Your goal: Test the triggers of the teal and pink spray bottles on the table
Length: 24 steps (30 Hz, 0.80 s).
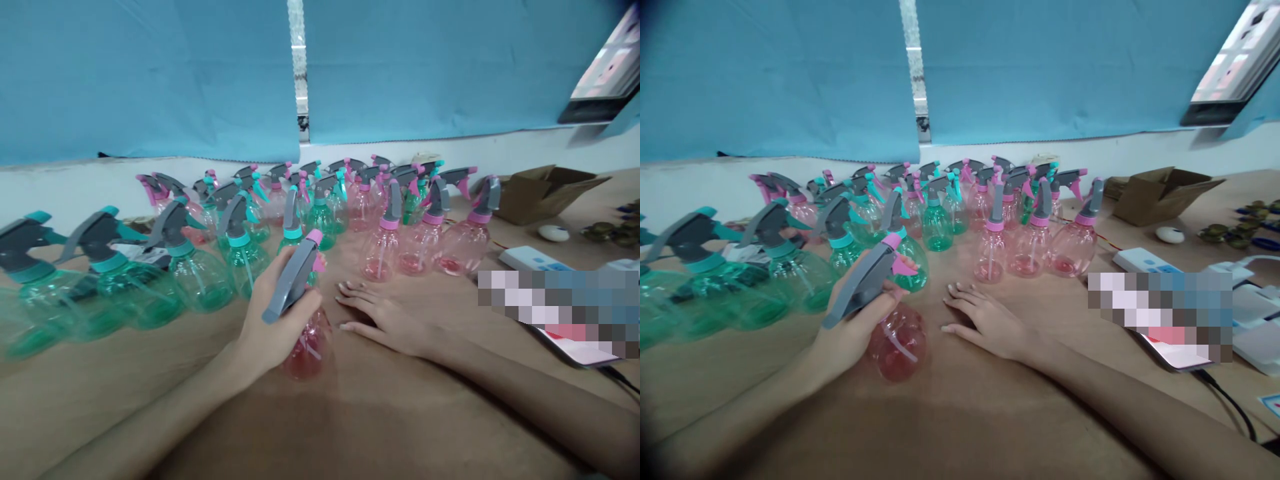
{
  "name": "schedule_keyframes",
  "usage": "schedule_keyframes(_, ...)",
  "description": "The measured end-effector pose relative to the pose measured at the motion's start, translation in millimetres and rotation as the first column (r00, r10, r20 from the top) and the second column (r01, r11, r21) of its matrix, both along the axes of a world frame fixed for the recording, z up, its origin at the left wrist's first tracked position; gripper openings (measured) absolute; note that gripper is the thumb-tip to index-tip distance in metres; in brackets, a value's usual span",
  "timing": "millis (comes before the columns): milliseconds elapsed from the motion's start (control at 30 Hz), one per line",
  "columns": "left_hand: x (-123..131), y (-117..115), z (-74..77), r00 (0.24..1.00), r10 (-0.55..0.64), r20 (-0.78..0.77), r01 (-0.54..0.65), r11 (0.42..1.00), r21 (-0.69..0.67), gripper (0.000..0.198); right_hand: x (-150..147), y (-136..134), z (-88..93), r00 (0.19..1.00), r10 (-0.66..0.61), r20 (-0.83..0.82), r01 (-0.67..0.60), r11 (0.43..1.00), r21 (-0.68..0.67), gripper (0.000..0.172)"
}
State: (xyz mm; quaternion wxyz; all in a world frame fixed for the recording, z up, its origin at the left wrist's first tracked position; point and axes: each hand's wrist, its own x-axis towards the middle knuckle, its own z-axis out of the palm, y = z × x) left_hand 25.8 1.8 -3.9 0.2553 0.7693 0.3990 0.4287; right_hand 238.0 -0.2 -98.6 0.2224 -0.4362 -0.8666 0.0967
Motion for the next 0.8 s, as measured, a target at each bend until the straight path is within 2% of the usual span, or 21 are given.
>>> schedule_keyframes(267, -1.5, 3.3, 7.5, 0.997, -0.076, -0.029, 0.075, 0.996, -0.048, 0.014, -0.3, -0.3, 0.7, 1.000, -0.004, -0.002, 0.004, 1.000, -0.004, 0.055)
schedule_keyframes(400, -1.0, 2.3, 9.4, 0.998, -0.064, -0.013, 0.064, 0.998, -0.024, 0.011, -0.7, -0.5, 1.8, 1.000, -0.006, 0.018, 0.006, 1.000, -0.001, 0.056)
schedule_keyframes(533, -0.7, 0.8, 10.9, 0.996, -0.086, -0.009, 0.085, 0.995, -0.055, 0.011, -0.7, -0.6, 1.5, 1.000, -0.003, -0.002, 0.003, 1.000, 0.001, 0.056)
schedule_keyframes(800, -2.9, 2.4, 6.2, 0.998, -0.059, -0.007, 0.059, 0.997, -0.049, 0.012, -1.1, -1.4, 2.4, 1.000, -0.011, 0.017, 0.011, 1.000, 0.009, 0.056)
